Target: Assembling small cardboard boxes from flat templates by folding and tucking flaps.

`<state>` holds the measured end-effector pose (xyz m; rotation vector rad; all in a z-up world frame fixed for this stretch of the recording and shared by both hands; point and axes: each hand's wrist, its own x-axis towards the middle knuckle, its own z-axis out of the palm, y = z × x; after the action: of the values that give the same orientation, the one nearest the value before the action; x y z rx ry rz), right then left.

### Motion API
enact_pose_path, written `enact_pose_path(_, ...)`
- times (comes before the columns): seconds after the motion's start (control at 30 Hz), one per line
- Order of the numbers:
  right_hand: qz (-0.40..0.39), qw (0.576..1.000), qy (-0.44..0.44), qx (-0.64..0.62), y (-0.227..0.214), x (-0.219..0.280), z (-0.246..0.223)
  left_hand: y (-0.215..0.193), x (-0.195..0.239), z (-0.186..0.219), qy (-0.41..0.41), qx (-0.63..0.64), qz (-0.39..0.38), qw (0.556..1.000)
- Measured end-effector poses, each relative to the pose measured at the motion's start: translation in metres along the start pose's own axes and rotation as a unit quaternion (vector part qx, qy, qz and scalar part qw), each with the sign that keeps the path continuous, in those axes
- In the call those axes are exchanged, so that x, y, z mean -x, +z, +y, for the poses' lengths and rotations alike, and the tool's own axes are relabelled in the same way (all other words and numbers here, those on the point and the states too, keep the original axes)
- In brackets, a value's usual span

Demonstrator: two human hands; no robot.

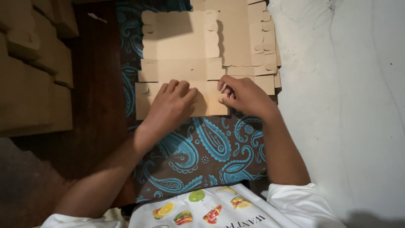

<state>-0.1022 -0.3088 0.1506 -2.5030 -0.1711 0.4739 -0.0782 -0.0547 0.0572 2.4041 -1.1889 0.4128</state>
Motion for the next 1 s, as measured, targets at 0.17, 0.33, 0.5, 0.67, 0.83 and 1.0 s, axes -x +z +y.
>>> enact_pose_path(0.17, 0.014, 0.995, -0.016, 0.093, 0.008, -0.012, 0.008, 0.008, 0.006, 0.0, -0.052, 0.0, 0.001, 0.999)
enact_pose_path(0.33, -0.004, 0.993, -0.02, 0.112, 0.007, -0.012, 0.006, 0.026, 0.01, -0.01, -0.055, 0.031, -0.001, 0.998)
enact_pose_path(0.5, -0.015, 0.996, -0.022, 0.089, -0.001, -0.01, 0.006, 0.028, 0.008, -0.007, -0.019, 0.052, -0.006, 0.998)
enact_pose_path(0.67, 0.086, 0.996, -0.032, -0.021, -0.008, -0.016, 0.017, 0.007, 0.003, 0.006, 0.002, 0.049, -0.01, 0.999)
enact_pose_path(0.83, 0.232, 0.968, -0.049, -0.079, -0.02, -0.079, 0.003, -0.012, -0.005, 0.01, 0.021, 0.029, -0.098, 0.995)
enact_pose_path(1.0, 0.21, 0.971, 0.028, -0.111, -0.026, -0.141, -0.005, -0.008, -0.007, 0.024, 0.044, 0.051, -0.099, 0.993)
